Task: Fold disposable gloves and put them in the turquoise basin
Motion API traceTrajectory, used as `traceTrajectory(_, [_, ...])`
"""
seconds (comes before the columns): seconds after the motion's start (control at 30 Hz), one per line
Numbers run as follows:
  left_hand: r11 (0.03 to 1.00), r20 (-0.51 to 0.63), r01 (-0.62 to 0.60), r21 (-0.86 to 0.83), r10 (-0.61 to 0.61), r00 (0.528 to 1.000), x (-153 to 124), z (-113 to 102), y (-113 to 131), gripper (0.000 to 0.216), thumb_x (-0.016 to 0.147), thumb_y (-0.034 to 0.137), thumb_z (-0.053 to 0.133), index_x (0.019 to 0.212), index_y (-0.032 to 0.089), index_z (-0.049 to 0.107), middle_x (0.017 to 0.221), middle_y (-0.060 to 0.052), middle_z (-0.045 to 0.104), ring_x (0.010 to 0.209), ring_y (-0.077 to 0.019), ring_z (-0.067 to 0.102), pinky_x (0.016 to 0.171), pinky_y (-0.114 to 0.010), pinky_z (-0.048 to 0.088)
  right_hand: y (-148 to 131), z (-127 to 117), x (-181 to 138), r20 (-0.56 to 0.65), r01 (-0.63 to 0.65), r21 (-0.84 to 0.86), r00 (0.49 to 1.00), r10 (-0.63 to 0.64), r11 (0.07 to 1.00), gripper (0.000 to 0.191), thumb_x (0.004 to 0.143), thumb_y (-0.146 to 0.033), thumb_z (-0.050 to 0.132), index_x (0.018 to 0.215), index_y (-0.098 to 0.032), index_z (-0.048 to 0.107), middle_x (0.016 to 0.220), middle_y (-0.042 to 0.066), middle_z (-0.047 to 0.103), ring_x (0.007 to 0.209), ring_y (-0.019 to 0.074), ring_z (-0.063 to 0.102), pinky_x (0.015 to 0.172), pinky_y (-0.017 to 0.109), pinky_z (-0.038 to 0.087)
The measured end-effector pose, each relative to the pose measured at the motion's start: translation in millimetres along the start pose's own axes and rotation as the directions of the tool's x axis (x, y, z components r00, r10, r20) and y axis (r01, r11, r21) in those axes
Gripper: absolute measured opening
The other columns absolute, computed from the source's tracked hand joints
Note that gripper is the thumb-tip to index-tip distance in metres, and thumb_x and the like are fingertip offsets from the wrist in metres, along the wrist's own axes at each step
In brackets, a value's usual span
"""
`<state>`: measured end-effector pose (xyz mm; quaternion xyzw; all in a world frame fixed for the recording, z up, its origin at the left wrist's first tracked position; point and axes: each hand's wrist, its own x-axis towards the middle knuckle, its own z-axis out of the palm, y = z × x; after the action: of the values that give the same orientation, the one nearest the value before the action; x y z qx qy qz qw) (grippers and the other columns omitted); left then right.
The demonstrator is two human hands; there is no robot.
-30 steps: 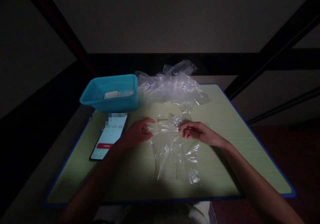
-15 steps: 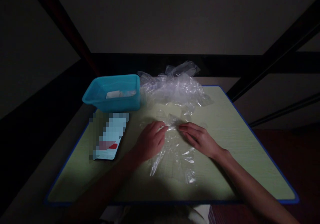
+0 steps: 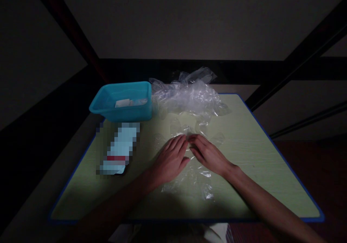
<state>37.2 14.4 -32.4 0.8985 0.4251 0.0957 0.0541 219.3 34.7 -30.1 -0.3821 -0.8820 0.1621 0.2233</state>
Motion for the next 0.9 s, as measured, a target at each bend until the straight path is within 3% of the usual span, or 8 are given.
traceTrajectory(0.2, [0.998,0.002,-0.002,0.067,0.002,1.000,-4,5,-2,0.054,0.092,0.043,0.036,0.135,0.010,0.036,0.146,-0.014,0.033,0.137,-0.0272,0.023,0.111,-0.045,0.018,4,4,0,0.025,-0.043,-0.163,0.999,0.048,0.986,0.041,0.093,-0.033,0.040,0.123,-0.006,0.049,0.128,0.021,0.052,0.122,0.0287,0.047,0.101,0.047,0.040])
traceTrajectory(0.5, [0.994,-0.019,0.031,0.100,-0.029,0.999,-6,7,-1,0.056,0.091,0.048,0.038,0.136,0.016,0.038,0.148,-0.010,0.030,0.137,-0.0317,0.021,0.109,-0.048,0.022,12,4,0,0.077,-0.174,-0.343,0.974,0.213,0.923,0.065,0.091,-0.055,0.029,0.139,-0.012,0.035,0.147,0.015,0.029,0.136,0.0295,0.024,0.108,0.051,0.025])
traceTrajectory(0.77, [0.999,-0.026,0.046,0.018,-0.046,0.999,-6,6,0,0.057,0.088,0.045,0.045,0.135,0.013,0.040,0.147,-0.013,0.031,0.137,-0.0350,0.018,0.108,-0.054,0.021,17,5,0,0.047,-0.184,-0.281,0.978,0.205,0.942,0.068,0.088,-0.058,0.037,0.140,-0.015,0.033,0.147,0.017,0.029,0.136,0.0330,0.022,0.106,0.057,0.023])
traceTrajectory(0.9, [0.996,-0.053,0.038,-0.079,-0.042,0.998,-5,-3,-4,0.058,0.087,0.039,0.050,0.135,0.010,0.037,0.148,-0.019,0.026,0.138,-0.0331,0.018,0.108,-0.053,0.024,10,-14,-1,-0.004,-0.117,-0.154,0.993,0.117,0.981,0.058,0.089,-0.051,0.042,0.135,-0.016,0.040,0.144,0.018,0.034,0.134,0.0319,0.029,0.103,0.057,0.029])
